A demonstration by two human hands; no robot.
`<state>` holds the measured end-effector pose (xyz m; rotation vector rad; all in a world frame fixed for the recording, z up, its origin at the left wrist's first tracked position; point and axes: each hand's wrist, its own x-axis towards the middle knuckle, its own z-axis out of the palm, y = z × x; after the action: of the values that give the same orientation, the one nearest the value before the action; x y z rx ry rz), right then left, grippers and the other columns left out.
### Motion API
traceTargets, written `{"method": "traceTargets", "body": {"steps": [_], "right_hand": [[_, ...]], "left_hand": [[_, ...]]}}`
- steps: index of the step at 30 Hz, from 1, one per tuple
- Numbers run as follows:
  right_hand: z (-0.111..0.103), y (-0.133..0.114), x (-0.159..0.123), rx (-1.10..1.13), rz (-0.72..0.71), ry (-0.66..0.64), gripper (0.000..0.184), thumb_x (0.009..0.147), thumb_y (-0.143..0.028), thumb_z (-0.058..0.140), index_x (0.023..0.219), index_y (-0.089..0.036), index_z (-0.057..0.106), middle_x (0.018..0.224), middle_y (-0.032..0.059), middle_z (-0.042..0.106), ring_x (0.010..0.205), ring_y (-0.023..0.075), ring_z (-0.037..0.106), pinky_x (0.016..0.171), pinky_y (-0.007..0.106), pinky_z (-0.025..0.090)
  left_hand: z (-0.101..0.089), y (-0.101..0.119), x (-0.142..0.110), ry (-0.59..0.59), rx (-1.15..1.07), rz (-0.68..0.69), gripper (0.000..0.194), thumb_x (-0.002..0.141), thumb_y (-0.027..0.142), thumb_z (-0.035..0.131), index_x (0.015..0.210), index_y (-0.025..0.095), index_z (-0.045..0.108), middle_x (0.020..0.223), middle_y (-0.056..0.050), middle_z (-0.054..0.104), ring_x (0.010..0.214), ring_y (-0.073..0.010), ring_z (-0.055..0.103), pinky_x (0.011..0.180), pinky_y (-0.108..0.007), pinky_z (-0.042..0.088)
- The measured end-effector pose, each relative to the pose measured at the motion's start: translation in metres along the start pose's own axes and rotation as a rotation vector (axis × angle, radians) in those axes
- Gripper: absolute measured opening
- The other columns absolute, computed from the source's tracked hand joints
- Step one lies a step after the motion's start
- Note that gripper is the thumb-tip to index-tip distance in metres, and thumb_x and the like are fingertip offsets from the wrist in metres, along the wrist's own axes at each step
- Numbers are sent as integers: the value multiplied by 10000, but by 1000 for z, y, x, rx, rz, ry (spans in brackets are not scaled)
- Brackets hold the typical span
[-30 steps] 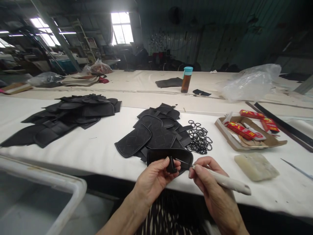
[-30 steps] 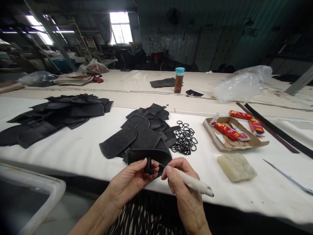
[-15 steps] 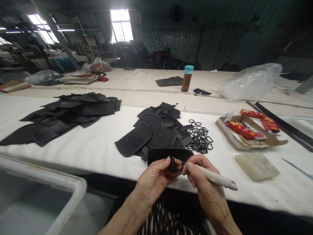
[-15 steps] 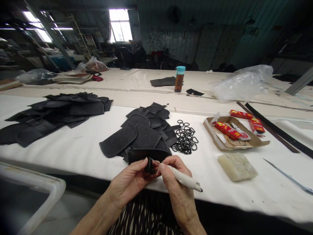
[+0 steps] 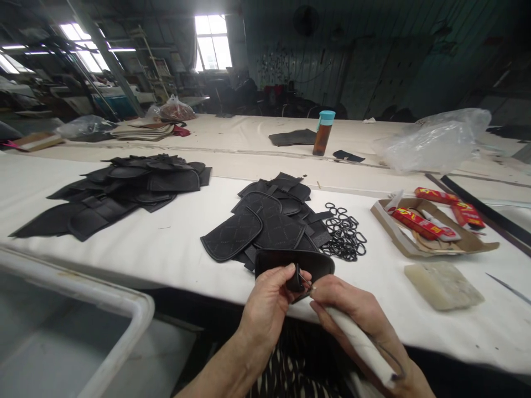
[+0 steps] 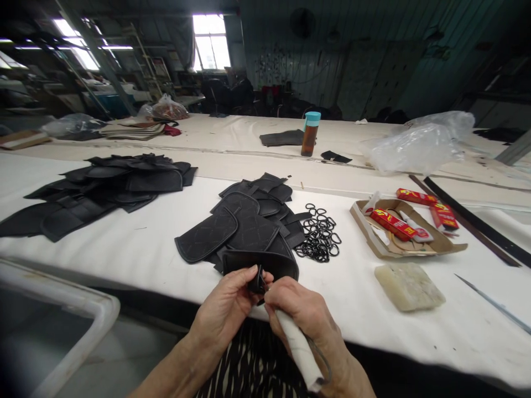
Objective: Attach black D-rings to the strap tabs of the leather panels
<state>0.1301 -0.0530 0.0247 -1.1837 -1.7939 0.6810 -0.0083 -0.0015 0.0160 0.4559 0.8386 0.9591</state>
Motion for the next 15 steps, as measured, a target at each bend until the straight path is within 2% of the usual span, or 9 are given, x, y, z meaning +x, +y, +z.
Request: {"method": "traceTargets", "body": {"steps": [3, 7, 12, 15], "right_hand": [[-5, -7, -4, -39, -32, 59, 103, 826, -153, 508, 741, -204, 540, 708, 9, 578, 599, 102, 557, 579, 177, 459], [-17, -10, -15, 19, 84, 128, 100, 802, -182, 566, 707, -209, 547, 661, 0, 593, 553, 105, 564, 542, 162, 477], [-37, -10, -23, 244, 184, 43, 163, 779, -318, 613, 666, -202, 629, 641, 38, 649, 487, 138, 585, 456, 187, 496], [-36, -10, -31, 244, 188, 195, 165, 735, -358, 661, 673, -205, 652, 655, 48, 663, 517, 152, 607, 468, 190, 506]], "left_hand": [[0, 0, 1, 19, -14, 0, 152, 672, 228, 694, 622, 85, 690, 652, -72, 694, 613, -136, 613, 660, -256, 480], [0, 0, 0, 26, -39, -1, 153, 659, 228, 699, 628, 79, 679, 653, -82, 689, 624, -147, 618, 679, -277, 490], [2, -2, -2, 64, -54, 10, 137, 664, 209, 693, 621, 82, 665, 632, -80, 684, 612, -149, 620, 679, -285, 499], [1, -3, -2, 70, -72, 13, 112, 675, 180, 676, 615, 87, 660, 613, -75, 680, 609, -153, 622, 688, -298, 504]]}}
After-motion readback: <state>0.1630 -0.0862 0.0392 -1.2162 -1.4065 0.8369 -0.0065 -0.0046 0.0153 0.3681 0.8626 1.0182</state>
